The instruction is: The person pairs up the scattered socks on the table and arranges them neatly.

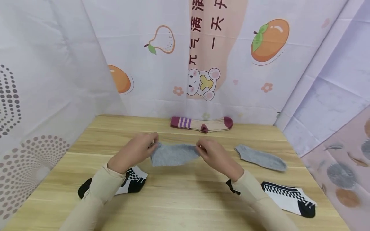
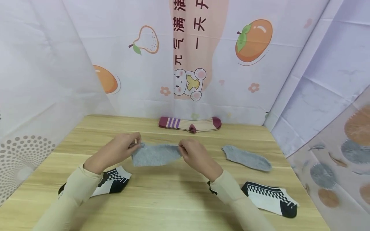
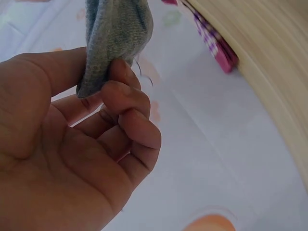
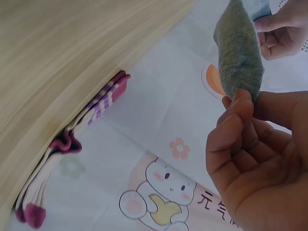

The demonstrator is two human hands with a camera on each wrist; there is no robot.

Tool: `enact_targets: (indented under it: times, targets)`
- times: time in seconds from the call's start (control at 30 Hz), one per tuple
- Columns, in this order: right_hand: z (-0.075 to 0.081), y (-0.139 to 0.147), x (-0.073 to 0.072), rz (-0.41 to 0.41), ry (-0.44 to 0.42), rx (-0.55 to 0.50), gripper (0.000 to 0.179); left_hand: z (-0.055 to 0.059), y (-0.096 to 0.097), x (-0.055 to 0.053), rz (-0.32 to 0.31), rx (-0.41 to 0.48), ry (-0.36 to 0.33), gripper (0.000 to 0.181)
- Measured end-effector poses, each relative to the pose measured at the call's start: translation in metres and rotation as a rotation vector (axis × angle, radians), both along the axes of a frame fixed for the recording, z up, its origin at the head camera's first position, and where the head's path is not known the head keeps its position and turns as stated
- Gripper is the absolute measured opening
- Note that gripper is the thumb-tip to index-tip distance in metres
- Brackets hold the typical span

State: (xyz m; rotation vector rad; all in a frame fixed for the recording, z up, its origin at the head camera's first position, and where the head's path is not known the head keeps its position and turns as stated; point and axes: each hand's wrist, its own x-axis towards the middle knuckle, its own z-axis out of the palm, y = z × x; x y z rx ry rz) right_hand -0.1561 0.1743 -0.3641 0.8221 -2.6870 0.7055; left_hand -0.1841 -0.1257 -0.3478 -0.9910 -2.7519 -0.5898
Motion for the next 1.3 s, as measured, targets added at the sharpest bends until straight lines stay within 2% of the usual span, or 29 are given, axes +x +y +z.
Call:
enact_targets:
  times: [0.17,0.3,0.6,0.77,0.93,1.1,1.3]
  targets:
    - [0.001,0.018,0.018,-0.018,-0.031,0.011,0.008,-0.001,0.016,0.011,-0.066,-0.002,0.026,0.012]
    - [-0.003,0.035,0.031,-0.029,-0.023,0.038,0.007,-0.004,0.024,0.02,-0.109,-0.004,0.045,0.014]
    - [-0.011,0.064,0.053,-0.017,-0.026,0.08,0.009,-0.019,0.046,0.033,-0.211,-0.012,0.117,0.016]
    - [-0.013,0.076,0.061,-0.003,-0.104,0.124,0.008,-0.027,0.057,0.039,-0.26,-0.039,0.082,0.016]
    - [-0.015,0.083,0.063,0.052,-0.13,0.181,0.012,-0.036,0.065,0.044,-0.294,-0.065,0.017,0.017]
    - [-0.018,0.087,0.066,0.085,-0.199,0.219,0.016,-0.044,0.072,0.047,-0.313,-0.086,-0.017,0.021]
    - [-0.024,0.088,0.067,0.085,-0.272,0.258,0.017,-0.054,0.076,0.052,-0.317,-0.134,-0.06,0.021]
